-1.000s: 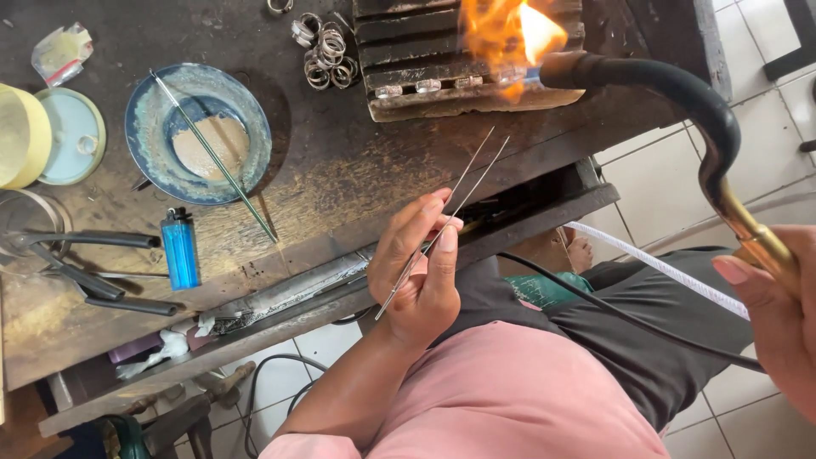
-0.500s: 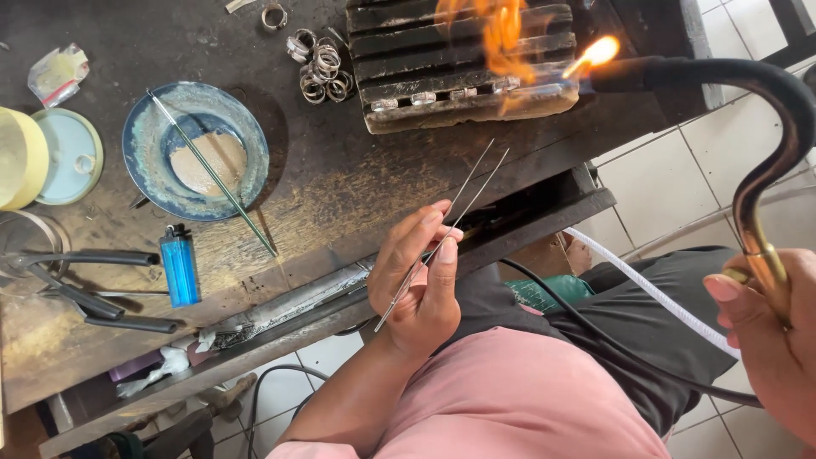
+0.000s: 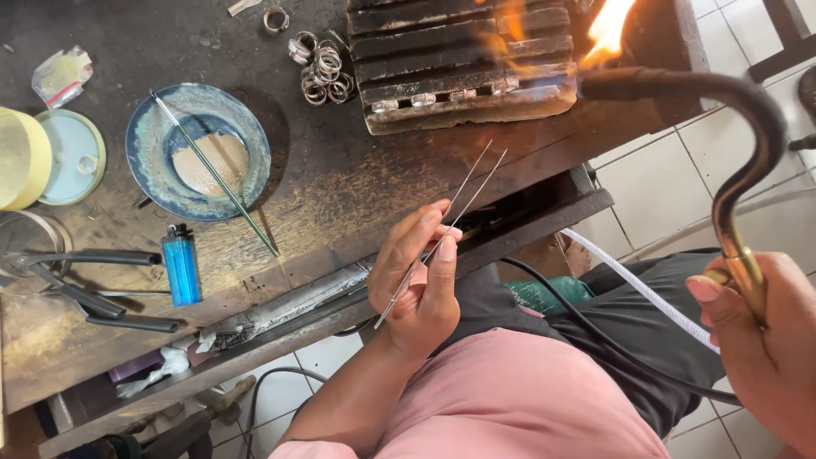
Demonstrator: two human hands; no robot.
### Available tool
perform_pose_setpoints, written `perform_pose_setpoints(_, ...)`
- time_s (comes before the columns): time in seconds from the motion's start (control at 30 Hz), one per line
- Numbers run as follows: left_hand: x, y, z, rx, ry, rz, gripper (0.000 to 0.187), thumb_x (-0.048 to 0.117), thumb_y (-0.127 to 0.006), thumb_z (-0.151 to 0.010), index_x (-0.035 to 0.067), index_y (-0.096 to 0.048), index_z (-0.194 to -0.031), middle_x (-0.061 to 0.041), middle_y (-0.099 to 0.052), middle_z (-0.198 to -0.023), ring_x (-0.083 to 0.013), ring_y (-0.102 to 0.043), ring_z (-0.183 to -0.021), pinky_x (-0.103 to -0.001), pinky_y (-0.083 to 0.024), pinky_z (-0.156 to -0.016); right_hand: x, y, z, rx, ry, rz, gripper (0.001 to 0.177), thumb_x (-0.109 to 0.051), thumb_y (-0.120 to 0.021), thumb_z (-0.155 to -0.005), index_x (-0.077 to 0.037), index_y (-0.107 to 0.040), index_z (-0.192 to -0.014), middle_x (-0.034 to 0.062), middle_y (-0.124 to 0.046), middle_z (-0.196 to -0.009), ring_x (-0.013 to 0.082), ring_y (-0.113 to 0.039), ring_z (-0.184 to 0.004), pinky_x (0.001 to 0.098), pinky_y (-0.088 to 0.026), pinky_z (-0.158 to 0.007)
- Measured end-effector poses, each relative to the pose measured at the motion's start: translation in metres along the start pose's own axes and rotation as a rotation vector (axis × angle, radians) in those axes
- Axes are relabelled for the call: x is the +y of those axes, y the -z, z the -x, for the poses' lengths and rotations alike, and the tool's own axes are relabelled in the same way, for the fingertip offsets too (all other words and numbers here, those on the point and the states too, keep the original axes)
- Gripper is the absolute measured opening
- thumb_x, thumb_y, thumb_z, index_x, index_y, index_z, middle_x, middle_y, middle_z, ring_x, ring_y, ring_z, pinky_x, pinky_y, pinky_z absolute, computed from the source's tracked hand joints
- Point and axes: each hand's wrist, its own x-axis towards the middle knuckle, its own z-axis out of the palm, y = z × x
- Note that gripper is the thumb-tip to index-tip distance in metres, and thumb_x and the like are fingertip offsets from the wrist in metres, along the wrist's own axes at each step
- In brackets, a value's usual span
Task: Soldering metal rings on a specialized block using a gas torch and tweezers for precision.
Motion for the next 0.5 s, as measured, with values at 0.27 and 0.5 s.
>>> perform_pose_setpoints(0.27, 0.032, 0.062, -0.028, -0.136, -0.211, -0.397, 0.017, 0.003, -0.059, -0.084, -0.001, -0.055, -0.1, -0.02, -0.058, -0.104, -0.0265, -0.065, -0.086, -0.03, -0.054, -0.076, 0.119, -0.028, -0.037, 0.024, -0.158, -0.249, 0.026, -0.023, -0.05, -0.092, -0.003, -0.043, -0.107, 0.0071, -0.039, -0.079, 0.0207, -0.037, -0.066, 0.0327, -0.028, -0.052)
perform_pose_setpoints(0.5, 0.025, 0.098, -0.052, -0.371, -0.406, -0.87, 0.021, 0.002, -0.04, -0.091, -0.004, -0.058, -0.099, -0.018, -0.053, -0.088, -0.0304, -0.049, -0.071, -0.037, -0.043, -0.062, 0.094, -0.03, -0.037, 0.012, -0.123, -0.095, 0.034, -0.03, -0.047, -0.097, 0.001, -0.045, -0.112, 0.0136, -0.045, -0.092, 0.0279, -0.043, -0.069, 0.0388, -0.032, -0.05)
